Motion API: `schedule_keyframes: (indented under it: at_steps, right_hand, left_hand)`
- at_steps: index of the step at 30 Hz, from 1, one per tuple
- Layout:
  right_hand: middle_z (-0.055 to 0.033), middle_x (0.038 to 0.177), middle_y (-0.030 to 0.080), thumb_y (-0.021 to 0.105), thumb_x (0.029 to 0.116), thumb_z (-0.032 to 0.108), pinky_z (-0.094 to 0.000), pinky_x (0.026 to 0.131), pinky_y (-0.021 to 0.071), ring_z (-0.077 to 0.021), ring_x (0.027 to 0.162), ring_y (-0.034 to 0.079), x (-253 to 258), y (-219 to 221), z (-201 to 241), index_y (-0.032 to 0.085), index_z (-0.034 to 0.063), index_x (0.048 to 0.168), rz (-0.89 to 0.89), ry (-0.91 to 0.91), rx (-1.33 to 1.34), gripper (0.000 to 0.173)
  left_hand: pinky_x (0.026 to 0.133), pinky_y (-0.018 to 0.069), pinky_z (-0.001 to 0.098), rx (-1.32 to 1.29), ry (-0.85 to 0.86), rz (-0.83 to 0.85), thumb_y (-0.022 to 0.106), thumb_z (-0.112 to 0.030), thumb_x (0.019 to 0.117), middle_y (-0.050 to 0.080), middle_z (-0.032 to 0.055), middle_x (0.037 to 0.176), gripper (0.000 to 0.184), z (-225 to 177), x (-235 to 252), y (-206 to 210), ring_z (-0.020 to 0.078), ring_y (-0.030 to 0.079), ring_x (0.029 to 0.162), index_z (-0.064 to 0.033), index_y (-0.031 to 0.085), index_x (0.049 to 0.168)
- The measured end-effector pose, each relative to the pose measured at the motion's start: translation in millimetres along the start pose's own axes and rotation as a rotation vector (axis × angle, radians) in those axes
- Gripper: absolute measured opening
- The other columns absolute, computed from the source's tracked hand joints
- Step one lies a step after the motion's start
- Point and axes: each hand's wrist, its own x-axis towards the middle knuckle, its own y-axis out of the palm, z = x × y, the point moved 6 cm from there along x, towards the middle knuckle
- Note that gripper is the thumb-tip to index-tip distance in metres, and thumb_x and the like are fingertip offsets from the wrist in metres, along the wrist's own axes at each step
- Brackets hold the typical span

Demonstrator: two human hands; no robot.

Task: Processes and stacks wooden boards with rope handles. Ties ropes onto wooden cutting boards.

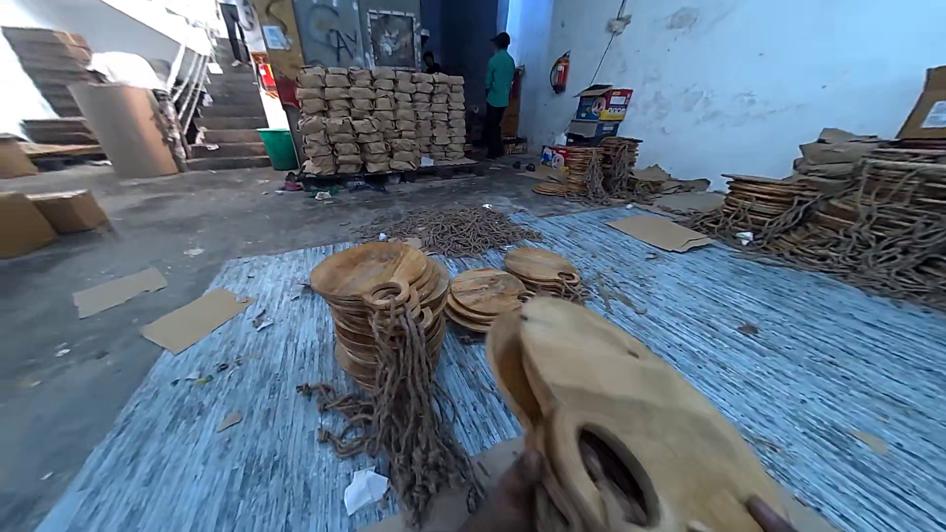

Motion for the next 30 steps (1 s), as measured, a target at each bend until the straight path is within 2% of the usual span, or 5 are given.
schedule_keyframes:
  at_steps: [5, 12, 17, 24, 30]
  right_hand:
    - [-0.0132, 0.105, 0.070, 0.046, 0.1082, 0.028, -0.0445, 0.074, 0.0640, -0.0247, 0.090, 0.073, 86, 126, -30, 0.053, 0.0092, 0.130, 0.069, 0.108, 0.028, 0.029]
    - [-0.0267, 0.138, 0.056, 0.074, 0.0940, 0.046, -0.0589, 0.094, 0.0544, -0.0417, 0.120, 0.061, 174, 262, -97, 0.036, 0.0033, 0.152, 0.221, 0.301, -0.389, 0.082]
    - [-0.0255, 0.139, 0.056, 0.065, 0.1027, 0.033, -0.0506, 0.091, 0.0579, -0.0381, 0.117, 0.065, 145, 165, -135, 0.036, 0.0041, 0.154, 0.190, 0.383, -0.559, 0.066]
    - [-0.0152, 0.123, 0.068, 0.056, 0.1070, 0.022, -0.0408, 0.083, 0.0592, -0.0258, 0.103, 0.070, 98, 2, -144, 0.054, 0.0015, 0.135, -0.086, 0.443, -0.496, 0.035]
    - [-0.0086, 0.114, 0.070, 0.048, 0.1082, 0.015, -0.0357, 0.085, 0.0600, -0.0174, 0.097, 0.071, 66, -37, -141, 0.051, 0.0005, 0.133, -0.028, 0.380, -0.462, 0.029]
  left_hand:
    - [0.091, 0.0605, 0.0338, 0.149, 0.346, 0.008, 0.067, -0.062, 0.0882, 0.077, 0.0017, 0.107, 0.050, -127, 27, -25, 0.0136, 0.074, 0.102, -0.0188, 0.078, 0.112]
    - [0.080, 0.0627, 0.0322, 0.704, 0.830, -0.326, 0.061, -0.084, 0.0745, 0.075, -0.0026, 0.108, 0.079, -301, 40, -60, 0.0081, 0.072, 0.099, -0.0216, 0.067, 0.123]
    - [0.063, 0.0631, 0.0328, 0.444, 0.778, -0.669, 0.022, -0.067, 0.1042, 0.073, -0.0002, 0.084, 0.066, -296, 5, -159, 0.0100, 0.072, 0.074, -0.0150, 0.063, 0.107]
    - [0.057, 0.0602, 0.0277, 0.215, 0.745, -0.589, 0.029, -0.058, 0.1072, 0.068, 0.0002, 0.076, 0.056, -291, 12, -167, 0.0082, 0.066, 0.062, -0.0147, 0.065, 0.101]
    - [0.043, 0.0494, 0.0184, 0.242, 0.714, -0.727, 0.028, -0.051, 0.1098, 0.053, -0.0058, 0.055, 0.054, -283, 18, -166, 0.0022, 0.051, 0.043, -0.0169, 0.060, 0.082]
